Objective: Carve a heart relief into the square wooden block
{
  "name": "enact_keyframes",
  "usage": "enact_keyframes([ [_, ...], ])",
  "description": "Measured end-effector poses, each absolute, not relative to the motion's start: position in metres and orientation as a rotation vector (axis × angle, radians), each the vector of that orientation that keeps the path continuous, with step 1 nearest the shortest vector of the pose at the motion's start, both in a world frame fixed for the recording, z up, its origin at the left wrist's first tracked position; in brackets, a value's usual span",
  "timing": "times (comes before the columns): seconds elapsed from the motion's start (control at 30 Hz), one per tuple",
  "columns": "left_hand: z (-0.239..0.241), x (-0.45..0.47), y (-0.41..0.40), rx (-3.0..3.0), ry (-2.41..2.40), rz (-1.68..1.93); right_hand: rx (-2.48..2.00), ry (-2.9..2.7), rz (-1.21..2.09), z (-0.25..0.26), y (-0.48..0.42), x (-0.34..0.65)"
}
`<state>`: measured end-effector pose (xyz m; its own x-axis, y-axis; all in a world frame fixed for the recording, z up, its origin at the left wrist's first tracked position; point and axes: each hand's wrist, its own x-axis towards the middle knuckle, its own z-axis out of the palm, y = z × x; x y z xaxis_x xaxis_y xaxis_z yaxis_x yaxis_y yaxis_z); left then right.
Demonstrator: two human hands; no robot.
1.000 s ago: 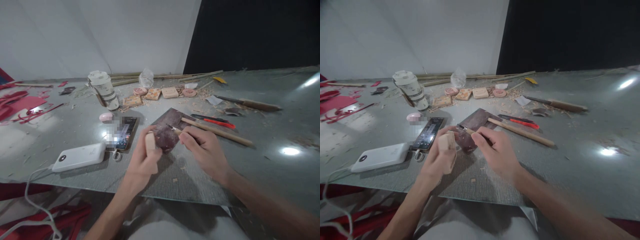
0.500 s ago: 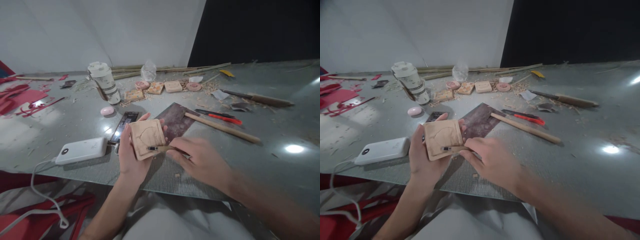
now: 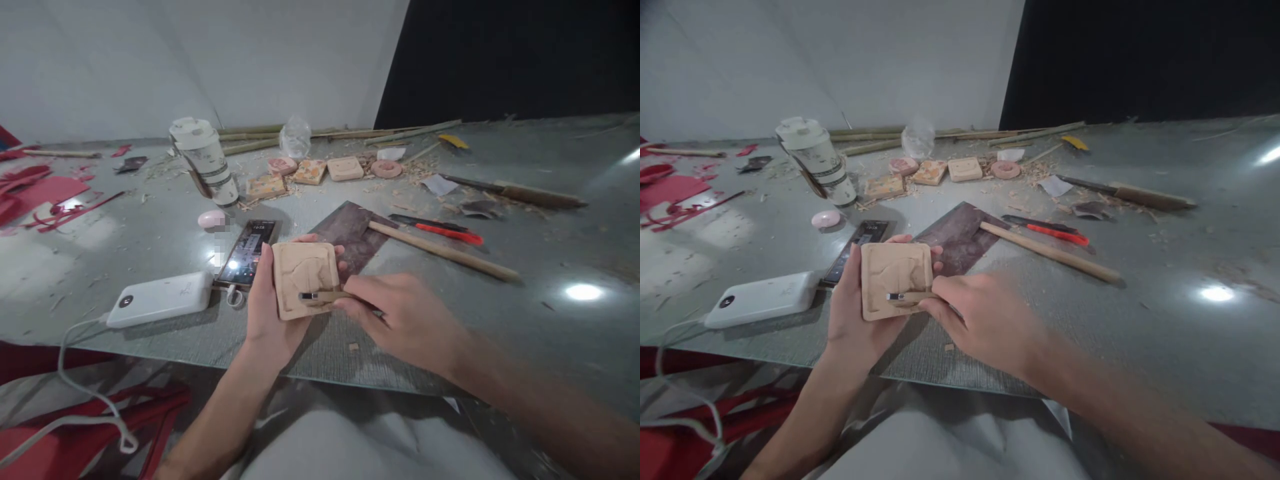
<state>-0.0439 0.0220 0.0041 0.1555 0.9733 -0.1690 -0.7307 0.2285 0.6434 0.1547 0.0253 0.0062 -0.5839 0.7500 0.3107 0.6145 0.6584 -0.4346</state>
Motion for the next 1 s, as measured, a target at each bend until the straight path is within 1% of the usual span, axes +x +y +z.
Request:
enact_keyframes([
  [0.3, 0.004, -0.042, 0.019, 0.467, 0.61, 1.273, -0.986, -2.414, 0.334, 0.002, 0.025, 0.156],
  [0.47, 0.006, -0.041, 0.018, 0.459, 0.607, 1.265, -0.965, -2.418, 0.361, 0.0, 0.025, 0.155],
  [0.6, 0.006, -0.04, 0.018, 0.463, 0.622, 1.323, -1.016, -2.377, 0.434, -0.001, 0.022, 0.15],
  [0.67, 0.006, -0.04, 0.018, 0.473, 0.628, 1.339, -1.027, -2.371, 0.389, -0.002, 0.02, 0.149],
  [0.8, 0.006, -0.041, 0.018, 0.473, 0.622, 1.308, -0.964, -2.405, 0.162, -0.004, 0.019, 0.151],
  [0.87, 0.006, -0.041, 0.017, 0.489, 0.611, 1.295, -0.935, -2.413, 0.121, -0.004, 0.02, 0.152],
  [1.0, 0.006, -0.042, 0.018, 0.512, 0.613, 1.293, -0.947, -2.402, 0.261, -0.003, 0.022, 0.151],
])
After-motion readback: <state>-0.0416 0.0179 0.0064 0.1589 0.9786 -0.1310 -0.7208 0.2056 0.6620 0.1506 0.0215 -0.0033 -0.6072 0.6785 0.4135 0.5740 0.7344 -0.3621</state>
